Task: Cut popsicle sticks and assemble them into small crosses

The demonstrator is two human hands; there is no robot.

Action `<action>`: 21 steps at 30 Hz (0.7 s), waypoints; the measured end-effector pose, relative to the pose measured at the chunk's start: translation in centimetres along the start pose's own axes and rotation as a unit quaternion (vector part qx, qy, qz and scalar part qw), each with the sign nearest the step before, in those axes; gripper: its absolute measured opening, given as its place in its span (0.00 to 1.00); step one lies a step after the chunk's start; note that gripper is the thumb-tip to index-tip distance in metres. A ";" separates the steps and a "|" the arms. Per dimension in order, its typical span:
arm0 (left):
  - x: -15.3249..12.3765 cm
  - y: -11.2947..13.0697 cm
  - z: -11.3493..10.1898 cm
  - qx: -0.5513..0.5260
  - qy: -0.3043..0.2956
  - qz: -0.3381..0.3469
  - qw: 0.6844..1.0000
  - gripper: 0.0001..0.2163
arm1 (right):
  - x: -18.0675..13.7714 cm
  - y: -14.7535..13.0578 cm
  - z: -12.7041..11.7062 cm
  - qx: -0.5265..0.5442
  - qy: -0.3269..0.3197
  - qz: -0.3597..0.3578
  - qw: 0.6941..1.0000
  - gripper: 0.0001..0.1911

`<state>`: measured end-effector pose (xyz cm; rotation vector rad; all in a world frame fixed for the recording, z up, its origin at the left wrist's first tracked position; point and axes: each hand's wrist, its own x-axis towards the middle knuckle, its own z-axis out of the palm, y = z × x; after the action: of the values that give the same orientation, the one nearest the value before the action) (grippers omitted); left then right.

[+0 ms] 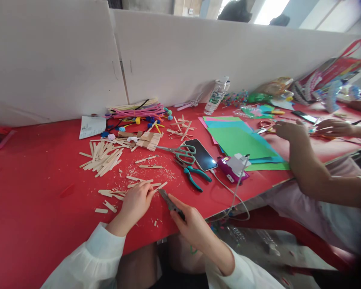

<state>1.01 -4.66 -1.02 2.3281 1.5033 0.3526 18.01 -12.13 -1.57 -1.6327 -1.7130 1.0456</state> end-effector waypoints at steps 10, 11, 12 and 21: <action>0.0 -0.1 0.3 0.011 0.004 0.001 1.000 0.06 | 0.0 -0.4 0.2 -0.051 -0.005 0.003 0.999 0.25; 0.0 0.0 0.3 0.015 0.005 0.003 1.000 0.06 | 0.0 -0.4 0.2 -0.053 -0.003 0.003 0.999 0.25; 0.0 0.0 0.4 0.019 0.006 0.007 1.000 0.06 | 0.0 -0.4 0.2 -0.053 -0.002 0.003 0.999 0.25; 0.0 0.1 0.4 0.027 0.011 0.007 1.000 0.07 | -0.5 -0.6 0.5 -0.053 0.002 -0.008 0.999 0.26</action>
<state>1.22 -4.79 -1.32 2.3858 1.5254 0.3475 17.29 -12.66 -1.34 -1.6820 -1.8043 0.9573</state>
